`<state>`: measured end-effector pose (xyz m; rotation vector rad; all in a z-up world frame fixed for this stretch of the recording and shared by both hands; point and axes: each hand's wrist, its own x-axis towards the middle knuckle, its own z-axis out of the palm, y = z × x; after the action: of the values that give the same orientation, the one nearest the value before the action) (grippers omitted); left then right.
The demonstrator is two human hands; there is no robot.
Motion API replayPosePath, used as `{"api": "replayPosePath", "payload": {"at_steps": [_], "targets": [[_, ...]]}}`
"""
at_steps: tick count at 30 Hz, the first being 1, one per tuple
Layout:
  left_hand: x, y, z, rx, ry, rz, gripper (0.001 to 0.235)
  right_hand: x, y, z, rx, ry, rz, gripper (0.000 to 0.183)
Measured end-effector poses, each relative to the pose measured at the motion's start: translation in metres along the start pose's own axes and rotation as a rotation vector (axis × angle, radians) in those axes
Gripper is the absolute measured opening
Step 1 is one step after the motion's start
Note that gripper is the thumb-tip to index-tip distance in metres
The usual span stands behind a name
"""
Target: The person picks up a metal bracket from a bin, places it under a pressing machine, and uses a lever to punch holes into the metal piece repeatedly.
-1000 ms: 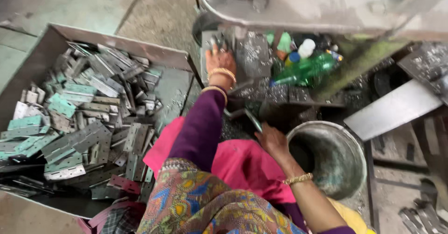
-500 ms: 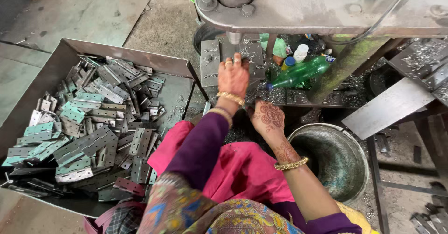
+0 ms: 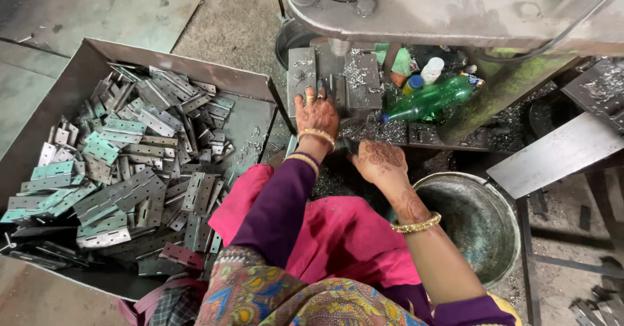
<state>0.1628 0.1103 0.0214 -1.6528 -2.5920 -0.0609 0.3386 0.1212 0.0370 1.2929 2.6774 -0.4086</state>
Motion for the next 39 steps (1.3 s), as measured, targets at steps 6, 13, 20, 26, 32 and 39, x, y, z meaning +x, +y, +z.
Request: {"api": "replayPosePath", "payload": {"at_steps": [6,13,20,26,32,39], "targets": [[0.006,-0.005,-0.015,-0.04,-0.025,-0.021,0.059,-0.043,0.043,0.116,0.199,0.15,0.025,0.034],[0.021,-0.005,0.008,-0.04,0.085,-0.037,0.038,-0.004,0.058,0.091,-0.012,0.205,-0.184,0.035],[0.026,-0.007,0.025,-0.012,0.146,-0.016,0.041,-0.038,0.033,0.092,0.139,0.12,0.046,0.032],[0.023,-0.006,0.015,-0.08,0.076,-0.025,0.038,-0.014,0.045,0.079,0.045,0.088,-0.059,0.038],[0.012,-0.008,0.017,0.0,0.063,0.002,0.045,-0.039,0.038,0.101,0.126,0.033,0.077,0.039],[0.018,-0.014,0.017,-0.063,0.054,-0.001,0.044,-0.008,0.056,0.1,0.039,0.143,-0.101,0.039]]}}
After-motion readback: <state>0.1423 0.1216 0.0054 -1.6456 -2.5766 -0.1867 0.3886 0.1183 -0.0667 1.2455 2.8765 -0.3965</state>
